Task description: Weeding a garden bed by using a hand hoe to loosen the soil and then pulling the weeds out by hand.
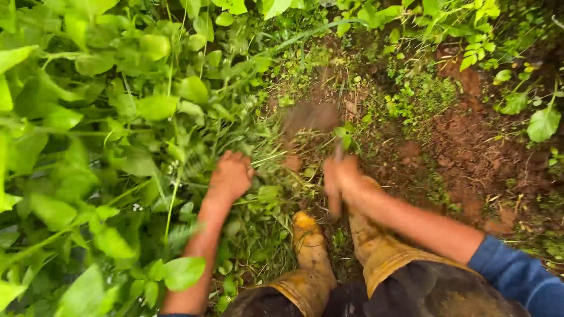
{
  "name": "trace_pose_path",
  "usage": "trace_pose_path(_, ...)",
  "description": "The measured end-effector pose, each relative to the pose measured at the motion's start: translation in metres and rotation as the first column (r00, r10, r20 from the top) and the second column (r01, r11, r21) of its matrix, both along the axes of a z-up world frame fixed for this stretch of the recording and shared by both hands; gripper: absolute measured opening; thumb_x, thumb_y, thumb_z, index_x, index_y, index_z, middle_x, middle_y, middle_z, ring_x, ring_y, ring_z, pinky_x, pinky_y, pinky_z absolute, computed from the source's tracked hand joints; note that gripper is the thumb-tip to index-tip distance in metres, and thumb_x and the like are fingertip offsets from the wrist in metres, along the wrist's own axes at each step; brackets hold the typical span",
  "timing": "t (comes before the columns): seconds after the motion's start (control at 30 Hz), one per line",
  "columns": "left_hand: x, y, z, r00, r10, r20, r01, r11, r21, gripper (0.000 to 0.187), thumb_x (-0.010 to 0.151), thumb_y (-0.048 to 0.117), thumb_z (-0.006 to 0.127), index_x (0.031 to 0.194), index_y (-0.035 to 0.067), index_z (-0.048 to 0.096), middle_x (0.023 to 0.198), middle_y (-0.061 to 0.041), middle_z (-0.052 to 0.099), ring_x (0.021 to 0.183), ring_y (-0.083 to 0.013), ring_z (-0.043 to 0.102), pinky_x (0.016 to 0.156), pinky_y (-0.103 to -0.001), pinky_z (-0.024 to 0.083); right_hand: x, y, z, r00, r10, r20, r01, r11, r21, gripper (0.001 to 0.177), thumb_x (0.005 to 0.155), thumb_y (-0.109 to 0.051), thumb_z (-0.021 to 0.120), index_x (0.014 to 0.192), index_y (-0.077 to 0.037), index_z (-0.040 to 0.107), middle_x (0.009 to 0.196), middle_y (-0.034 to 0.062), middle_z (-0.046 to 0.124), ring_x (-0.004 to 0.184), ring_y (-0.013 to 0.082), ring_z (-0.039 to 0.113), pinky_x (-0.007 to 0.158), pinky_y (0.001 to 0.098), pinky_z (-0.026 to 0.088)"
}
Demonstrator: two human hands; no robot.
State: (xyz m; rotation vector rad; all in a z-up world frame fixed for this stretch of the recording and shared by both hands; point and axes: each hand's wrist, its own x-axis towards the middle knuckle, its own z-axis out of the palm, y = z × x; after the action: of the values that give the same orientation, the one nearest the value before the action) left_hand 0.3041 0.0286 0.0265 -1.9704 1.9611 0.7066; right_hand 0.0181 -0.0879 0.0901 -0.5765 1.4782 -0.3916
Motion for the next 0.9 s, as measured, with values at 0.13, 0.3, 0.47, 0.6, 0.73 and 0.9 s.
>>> trace_pose_path(0.13,0.027,0.019,-0.008,0.999,0.042,-0.002,-0.042,0.999,0.007,0.026,0.099,0.035,0.054,0.096,0.014,0.070,0.100,-0.008,0.070,0.101,-0.0249,0.069,0.107,-0.038,0.045,-0.046,0.027,-0.066,0.989,0.073,0.131,-0.102,0.967,0.232,0.014,0.092,-0.013,0.063,0.094,-0.002,0.054,0.056,0.0022,0.049,0.040,0.0151,0.053,0.035,0.0334,0.052)
trace_pose_path(0.3,0.013,-0.002,0.018,0.992,0.119,0.043,-0.126,0.958,0.257,0.034,0.101,0.039,0.050,0.106,0.013,0.071,0.111,-0.013,0.071,0.111,-0.0330,0.069,0.102,-0.048,0.053,-0.036,-0.072,-0.011,0.989,0.045,0.140,-0.044,0.999,-0.011,0.009,0.094,-0.010,0.060,0.091,-0.005,0.052,0.058,-0.0017,0.049,0.039,0.0113,0.050,0.031,0.0285,0.046)
trace_pose_path(0.47,0.006,0.015,-0.015,0.971,0.203,0.128,-0.225,0.956,0.190,0.034,0.095,0.034,0.061,0.117,0.011,0.071,0.118,-0.015,0.065,0.118,-0.0392,0.063,0.079,-0.060,0.062,0.015,-0.110,-0.014,0.948,-0.107,0.301,0.188,0.948,-0.255,0.008,0.100,-0.012,0.056,0.094,-0.015,0.052,0.058,-0.0084,0.046,0.040,0.0068,0.047,0.032,0.0215,0.042)
trace_pose_path(0.6,0.012,0.027,-0.030,0.976,0.161,0.144,-0.182,0.972,0.150,0.035,0.097,0.042,0.053,0.108,0.014,0.072,0.110,-0.012,0.069,0.110,-0.0360,0.068,0.088,-0.053,0.059,0.031,-0.003,-0.038,0.986,-0.065,0.156,0.069,0.997,-0.023,0.008,0.104,-0.010,0.045,0.096,-0.010,0.047,0.059,-0.0096,0.035,0.042,0.0071,0.040,0.040,0.0218,0.040)
trace_pose_path(0.73,0.006,0.036,0.025,0.945,0.313,0.094,-0.327,0.916,0.234,0.041,0.094,0.043,0.054,0.108,0.009,0.071,0.112,-0.015,0.068,0.111,-0.0400,0.067,0.091,-0.055,0.058,-0.003,0.031,-0.075,0.965,0.171,0.197,-0.213,0.953,0.215,0.006,0.100,-0.007,0.057,0.096,-0.007,0.052,0.058,-0.0054,0.040,0.039,0.0102,0.040,0.037,0.0256,0.040)
trace_pose_path(0.9,-0.001,0.042,0.035,0.929,0.362,0.083,-0.371,0.897,0.240,0.038,0.096,0.037,0.050,0.104,0.008,0.073,0.110,-0.015,0.069,0.108,-0.0397,0.068,0.091,-0.053,0.058,-0.006,-0.058,-0.027,0.983,0.150,0.110,-0.162,0.981,0.107,0.005,0.104,-0.010,0.049,0.100,-0.008,0.052,0.059,-0.0045,0.043,0.039,0.0106,0.044,0.035,0.0260,0.040)
